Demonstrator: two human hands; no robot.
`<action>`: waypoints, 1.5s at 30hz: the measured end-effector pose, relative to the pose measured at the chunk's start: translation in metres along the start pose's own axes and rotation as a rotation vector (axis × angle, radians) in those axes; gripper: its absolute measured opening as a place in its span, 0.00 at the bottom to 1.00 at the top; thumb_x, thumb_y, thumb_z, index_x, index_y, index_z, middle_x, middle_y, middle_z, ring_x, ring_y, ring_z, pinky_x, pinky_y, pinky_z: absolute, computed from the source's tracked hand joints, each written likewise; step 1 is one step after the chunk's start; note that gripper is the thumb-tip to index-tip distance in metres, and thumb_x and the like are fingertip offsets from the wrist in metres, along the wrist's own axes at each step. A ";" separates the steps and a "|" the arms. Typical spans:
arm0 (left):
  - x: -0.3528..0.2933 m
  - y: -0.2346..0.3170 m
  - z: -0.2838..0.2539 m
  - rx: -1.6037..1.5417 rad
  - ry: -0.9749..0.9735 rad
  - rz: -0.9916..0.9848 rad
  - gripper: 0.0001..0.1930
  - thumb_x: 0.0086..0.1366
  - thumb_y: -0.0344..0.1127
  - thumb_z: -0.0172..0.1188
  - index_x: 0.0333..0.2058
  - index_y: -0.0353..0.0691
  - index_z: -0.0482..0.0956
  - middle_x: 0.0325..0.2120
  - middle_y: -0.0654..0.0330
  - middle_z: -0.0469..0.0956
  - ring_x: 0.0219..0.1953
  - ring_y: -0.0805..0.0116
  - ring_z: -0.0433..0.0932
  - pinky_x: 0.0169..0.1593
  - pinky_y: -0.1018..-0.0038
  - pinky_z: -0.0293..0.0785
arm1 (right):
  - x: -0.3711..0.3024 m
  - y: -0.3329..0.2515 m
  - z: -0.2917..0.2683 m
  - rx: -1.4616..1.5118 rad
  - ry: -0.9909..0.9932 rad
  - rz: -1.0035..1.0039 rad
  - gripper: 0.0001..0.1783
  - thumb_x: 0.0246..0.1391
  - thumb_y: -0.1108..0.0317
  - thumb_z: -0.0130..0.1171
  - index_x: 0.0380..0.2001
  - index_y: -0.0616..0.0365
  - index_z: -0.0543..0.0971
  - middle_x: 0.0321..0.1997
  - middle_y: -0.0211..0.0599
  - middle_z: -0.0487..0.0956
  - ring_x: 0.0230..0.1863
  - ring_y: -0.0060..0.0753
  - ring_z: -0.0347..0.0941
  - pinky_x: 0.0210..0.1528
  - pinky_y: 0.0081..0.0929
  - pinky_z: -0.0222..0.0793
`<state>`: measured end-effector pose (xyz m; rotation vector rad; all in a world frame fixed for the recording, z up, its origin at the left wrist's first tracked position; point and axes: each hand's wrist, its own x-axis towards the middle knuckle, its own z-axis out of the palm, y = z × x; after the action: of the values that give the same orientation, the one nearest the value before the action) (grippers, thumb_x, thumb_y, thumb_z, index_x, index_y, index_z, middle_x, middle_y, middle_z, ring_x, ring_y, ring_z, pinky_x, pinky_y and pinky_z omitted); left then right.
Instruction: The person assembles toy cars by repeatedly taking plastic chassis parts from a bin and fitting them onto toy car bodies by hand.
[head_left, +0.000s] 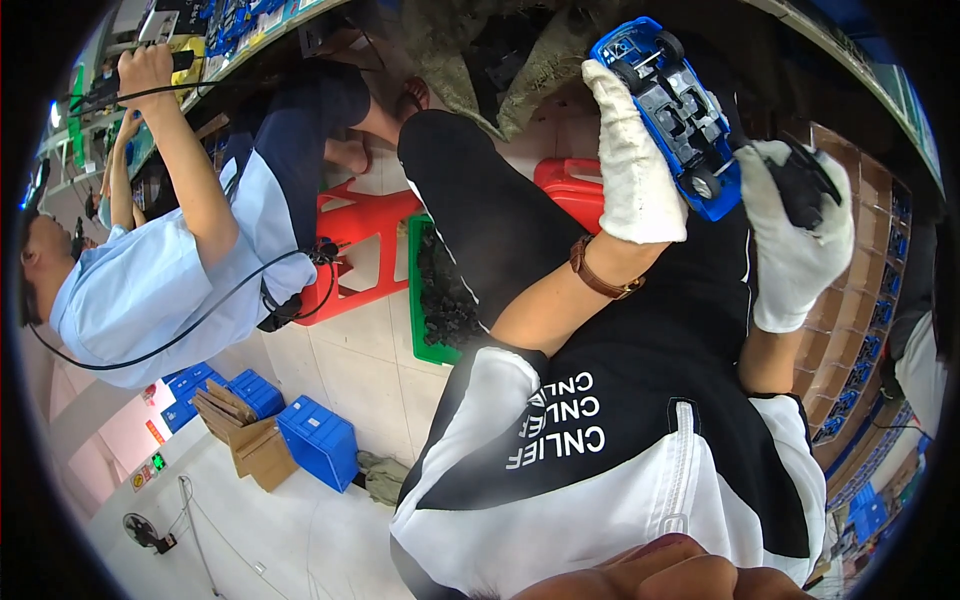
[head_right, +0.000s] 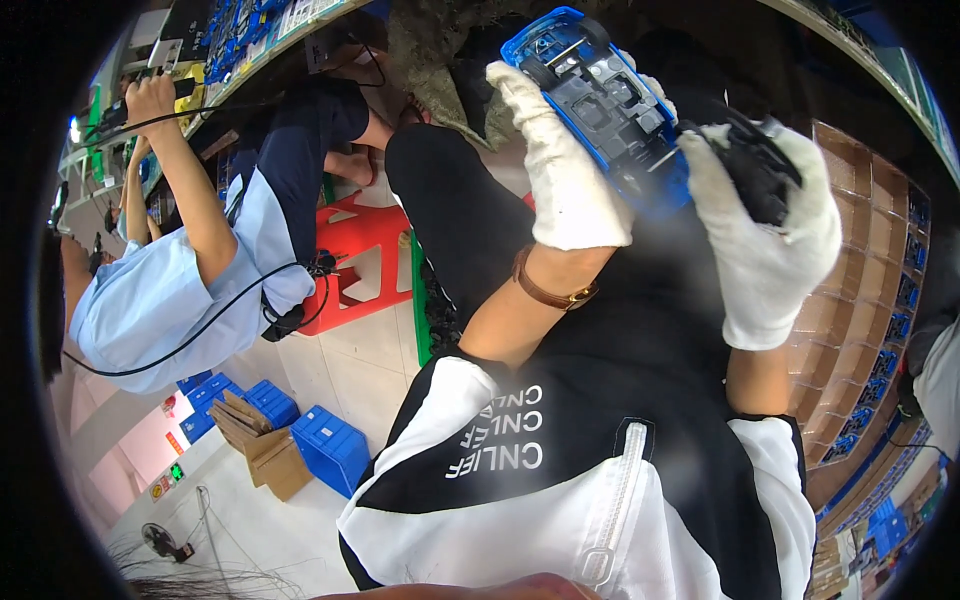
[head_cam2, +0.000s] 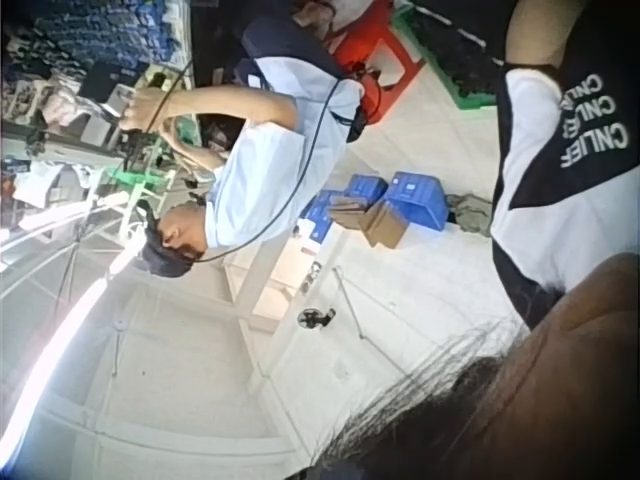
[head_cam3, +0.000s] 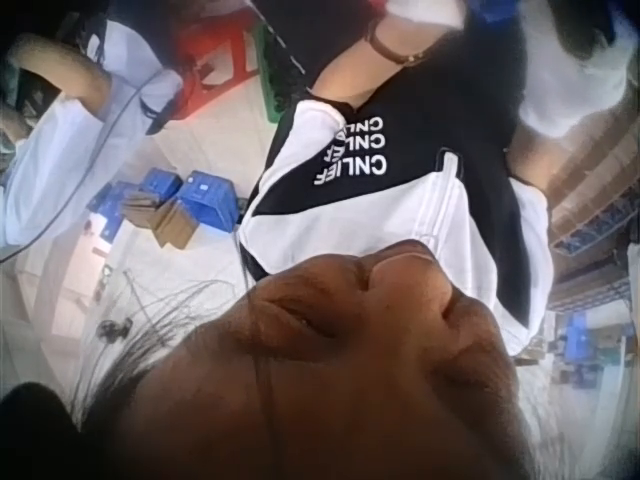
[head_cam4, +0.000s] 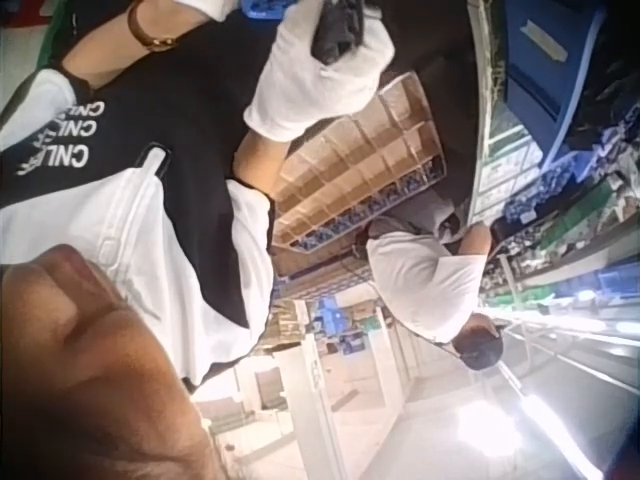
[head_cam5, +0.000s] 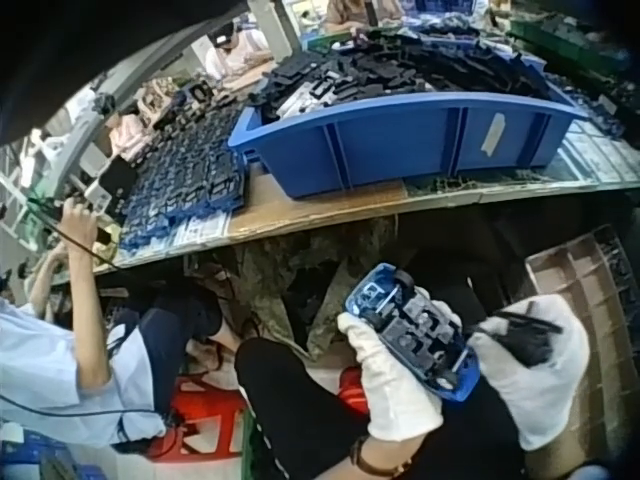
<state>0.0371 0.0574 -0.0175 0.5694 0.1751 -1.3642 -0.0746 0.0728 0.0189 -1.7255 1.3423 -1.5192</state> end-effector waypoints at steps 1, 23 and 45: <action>-0.001 0.000 0.001 -0.001 -0.001 -0.001 0.40 0.57 0.76 0.42 0.38 0.40 0.74 0.29 0.59 0.78 0.29 0.62 0.78 0.38 0.67 0.77 | 0.000 0.002 -0.002 -0.107 -0.073 -0.055 0.17 0.41 0.75 0.72 0.35 0.63 0.76 0.30 0.34 0.82 0.28 0.19 0.78 0.34 0.15 0.74; -0.018 0.014 0.014 0.088 -0.283 -0.435 0.42 0.56 0.77 0.39 0.44 0.40 0.74 0.25 0.58 0.79 0.25 0.67 0.79 0.30 0.71 0.79 | 0.024 0.036 -0.005 0.030 -0.048 0.311 0.19 0.65 0.58 0.49 0.47 0.63 0.75 0.39 0.32 0.77 0.45 0.22 0.71 0.53 0.20 0.64; -0.028 0.005 0.013 0.081 -0.265 -0.192 0.42 0.56 0.78 0.39 0.51 0.46 0.71 0.42 0.60 0.77 0.41 0.66 0.79 0.45 0.68 0.78 | 0.006 0.038 -0.006 -0.499 -0.304 -0.415 0.28 0.46 0.76 0.60 0.54 0.48 0.73 0.54 0.41 0.73 0.51 0.45 0.73 0.50 0.34 0.72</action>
<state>0.0333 0.0762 0.0072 0.4413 -0.0424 -1.6251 -0.0947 0.0535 -0.0088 -2.5598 1.3290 -1.0927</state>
